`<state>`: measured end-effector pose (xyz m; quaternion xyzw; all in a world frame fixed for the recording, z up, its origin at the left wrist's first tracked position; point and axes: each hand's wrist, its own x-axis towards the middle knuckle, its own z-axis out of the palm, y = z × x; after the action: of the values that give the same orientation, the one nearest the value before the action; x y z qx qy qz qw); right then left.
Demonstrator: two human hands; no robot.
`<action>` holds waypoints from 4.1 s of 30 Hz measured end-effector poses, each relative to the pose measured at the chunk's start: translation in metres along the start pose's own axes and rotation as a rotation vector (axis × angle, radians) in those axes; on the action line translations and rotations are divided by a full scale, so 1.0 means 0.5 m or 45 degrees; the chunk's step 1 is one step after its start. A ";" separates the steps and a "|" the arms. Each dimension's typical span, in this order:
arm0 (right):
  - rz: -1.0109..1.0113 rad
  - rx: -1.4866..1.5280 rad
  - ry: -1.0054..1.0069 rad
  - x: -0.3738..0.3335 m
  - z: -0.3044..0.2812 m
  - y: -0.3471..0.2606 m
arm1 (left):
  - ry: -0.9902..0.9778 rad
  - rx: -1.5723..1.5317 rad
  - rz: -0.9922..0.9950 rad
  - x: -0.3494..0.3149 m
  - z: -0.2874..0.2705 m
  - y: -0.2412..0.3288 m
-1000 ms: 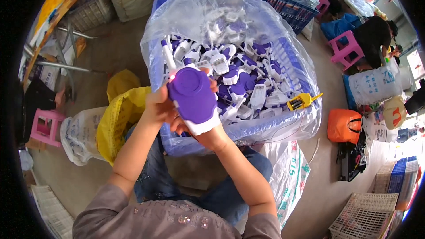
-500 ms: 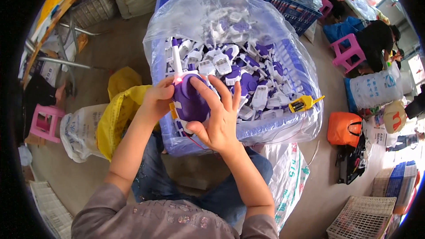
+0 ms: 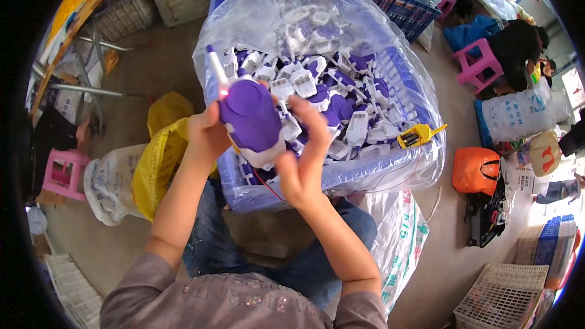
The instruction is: Testing the electronic functionality of plastic toy gun components using a handheld tester.
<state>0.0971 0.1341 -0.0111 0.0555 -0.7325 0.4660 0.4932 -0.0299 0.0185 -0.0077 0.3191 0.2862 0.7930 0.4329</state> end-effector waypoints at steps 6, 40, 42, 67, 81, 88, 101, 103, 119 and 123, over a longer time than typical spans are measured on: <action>1.277 1.356 -0.059 -0.013 0.009 0.000 | -0.080 -0.336 0.149 0.008 0.017 -0.005; 1.299 0.081 -0.452 -0.073 0.085 0.140 | 0.295 0.494 0.446 -0.098 -0.088 0.175; 0.713 -0.612 -0.705 -0.118 0.071 0.192 | 0.524 1.058 0.174 -0.138 -0.092 0.205; 1.176 0.367 -0.691 0.029 -0.036 0.038 | 0.653 0.323 -0.203 -0.038 -0.009 0.003; 1.458 0.684 0.055 0.024 -0.008 0.014 | 0.746 0.011 -0.155 0.014 -0.002 -0.033; 1.101 0.879 0.074 0.035 0.000 -0.003 | 0.725 -0.071 -0.459 -0.016 -0.018 -0.012; 0.424 -0.222 -0.431 0.000 0.008 0.000 | 0.635 0.081 -0.625 -0.022 0.024 -0.041; 0.273 -0.356 -0.456 0.001 0.004 0.000 | 0.684 0.175 -0.685 -0.018 0.036 -0.039; 0.034 -0.517 -0.405 -0.043 0.038 0.040 | 0.782 0.031 -0.591 -0.029 -0.005 -0.091; 0.014 -0.557 -0.356 -0.054 0.043 0.062 | 0.821 0.122 -0.525 -0.041 -0.003 -0.107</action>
<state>0.0794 0.1254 -0.0534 0.0073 -0.8772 0.2869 0.3850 0.0047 0.0252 -0.0530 0.0091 0.5026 0.7347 0.4557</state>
